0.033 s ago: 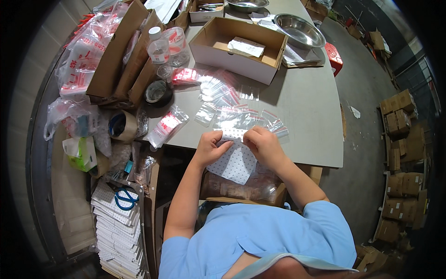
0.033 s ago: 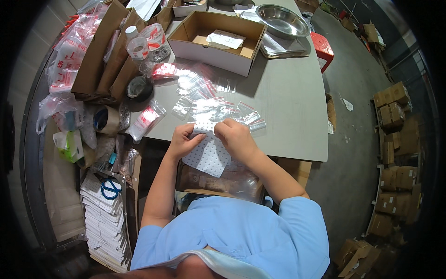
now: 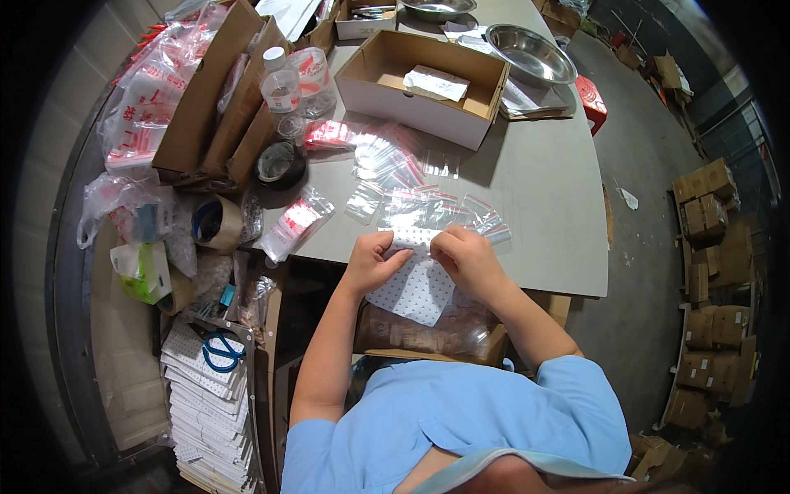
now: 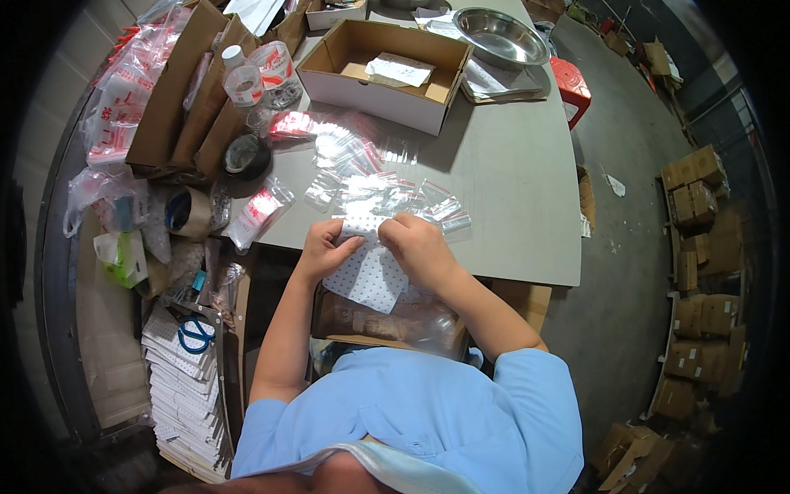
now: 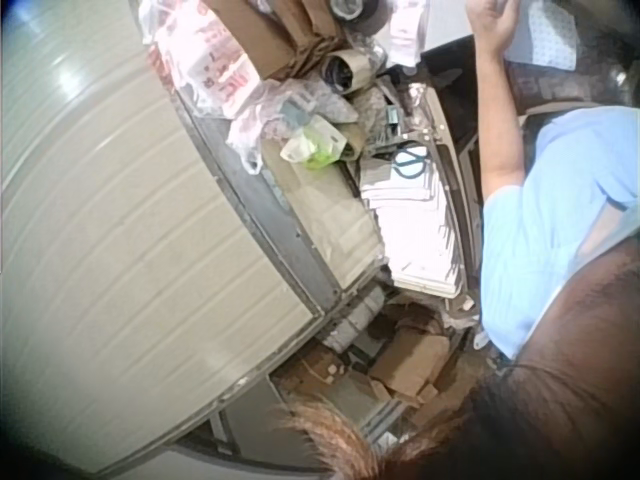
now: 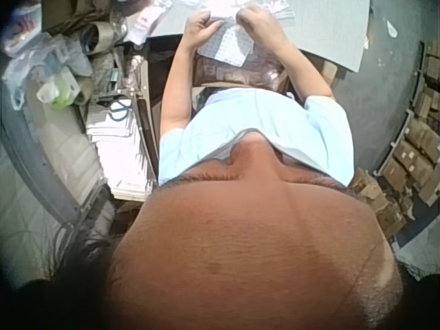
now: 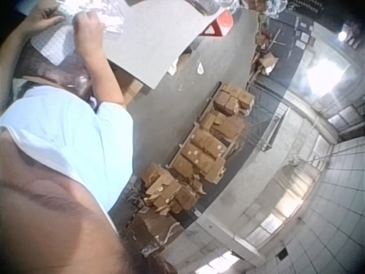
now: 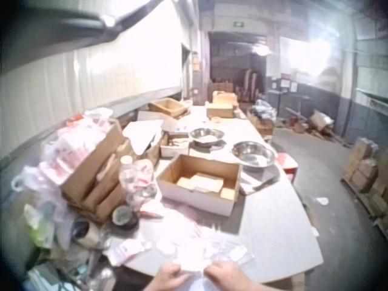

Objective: The person places white dotted sheets into individual transparent plastic bags, handling each sheet one by one and sliding it into a separate bag on a cluttered workstation.

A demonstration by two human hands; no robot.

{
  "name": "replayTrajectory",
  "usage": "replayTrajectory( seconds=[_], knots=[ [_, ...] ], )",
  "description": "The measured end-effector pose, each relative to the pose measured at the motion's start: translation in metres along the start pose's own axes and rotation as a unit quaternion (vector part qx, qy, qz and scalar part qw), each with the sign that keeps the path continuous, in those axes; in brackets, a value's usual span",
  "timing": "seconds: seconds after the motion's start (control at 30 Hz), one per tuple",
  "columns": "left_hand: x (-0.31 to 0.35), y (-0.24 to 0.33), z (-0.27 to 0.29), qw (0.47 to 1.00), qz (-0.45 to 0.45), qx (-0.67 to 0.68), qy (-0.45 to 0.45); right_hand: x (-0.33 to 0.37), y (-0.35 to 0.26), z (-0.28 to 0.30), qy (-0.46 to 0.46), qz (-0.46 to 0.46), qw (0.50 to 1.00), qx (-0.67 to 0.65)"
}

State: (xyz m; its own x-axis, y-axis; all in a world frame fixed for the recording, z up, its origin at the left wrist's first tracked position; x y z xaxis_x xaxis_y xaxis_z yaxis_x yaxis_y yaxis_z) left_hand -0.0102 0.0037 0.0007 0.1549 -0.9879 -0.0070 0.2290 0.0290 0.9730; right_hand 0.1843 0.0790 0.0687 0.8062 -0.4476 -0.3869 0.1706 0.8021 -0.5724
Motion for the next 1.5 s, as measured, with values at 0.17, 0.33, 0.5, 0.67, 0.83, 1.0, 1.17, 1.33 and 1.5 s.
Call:
replayTrajectory(
  seconds=[0.17,0.33,0.5,0.67,0.83,1.0,1.17,1.33,1.5],
  knots=[
    [0.004,0.002,0.003,0.999,0.036,-0.015,-0.017,0.023,0.024,0.034,0.036,-0.174,0.974,-0.143],
    [0.002,0.001,0.004,1.0,0.022,-0.012,-0.015,0.053,0.058,0.062,0.081,-0.25,0.961,-0.089],
    [0.0,0.003,-0.003,0.999,-0.01,0.027,0.024,0.052,0.059,0.046,0.034,-0.188,0.98,0.047],
    [0.002,0.006,-0.002,0.999,0.001,0.023,0.026,0.054,0.064,0.059,0.065,-0.272,0.955,0.1],
    [0.002,0.003,-0.002,0.999,-0.007,0.021,0.033,0.059,0.069,0.075,0.044,-0.292,0.95,0.105],
    [0.002,0.007,0.0,1.0,-0.008,0.003,0.023,0.037,0.067,0.055,-0.015,-0.197,0.98,0.013],
    [0.003,0.0,0.004,1.0,0.01,-0.011,0.006,0.027,0.07,0.043,-0.059,-0.243,0.966,0.066],
    [0.004,0.003,0.004,1.0,0.008,0.012,-0.006,0.028,0.064,0.053,-0.044,-0.126,0.977,0.164],
    [0.005,-0.002,0.007,1.0,0.006,0.004,-0.022,0.028,0.051,0.022,-0.076,-0.087,0.986,0.118]
  ],
)
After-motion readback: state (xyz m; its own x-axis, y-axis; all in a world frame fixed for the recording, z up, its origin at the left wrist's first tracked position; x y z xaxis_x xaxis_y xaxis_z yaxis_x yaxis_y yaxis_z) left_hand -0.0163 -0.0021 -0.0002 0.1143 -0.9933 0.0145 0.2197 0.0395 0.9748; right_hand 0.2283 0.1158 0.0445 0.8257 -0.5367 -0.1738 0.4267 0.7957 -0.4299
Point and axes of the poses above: each hand's wrist, its own x-axis away from the middle knuckle, its own z-axis out of the back of the hand, y = z × x, the point moved 1 cm from there along -x, towards the middle knuckle, and after that the axes turned 10 degrees about z, right-handed, at the moved point
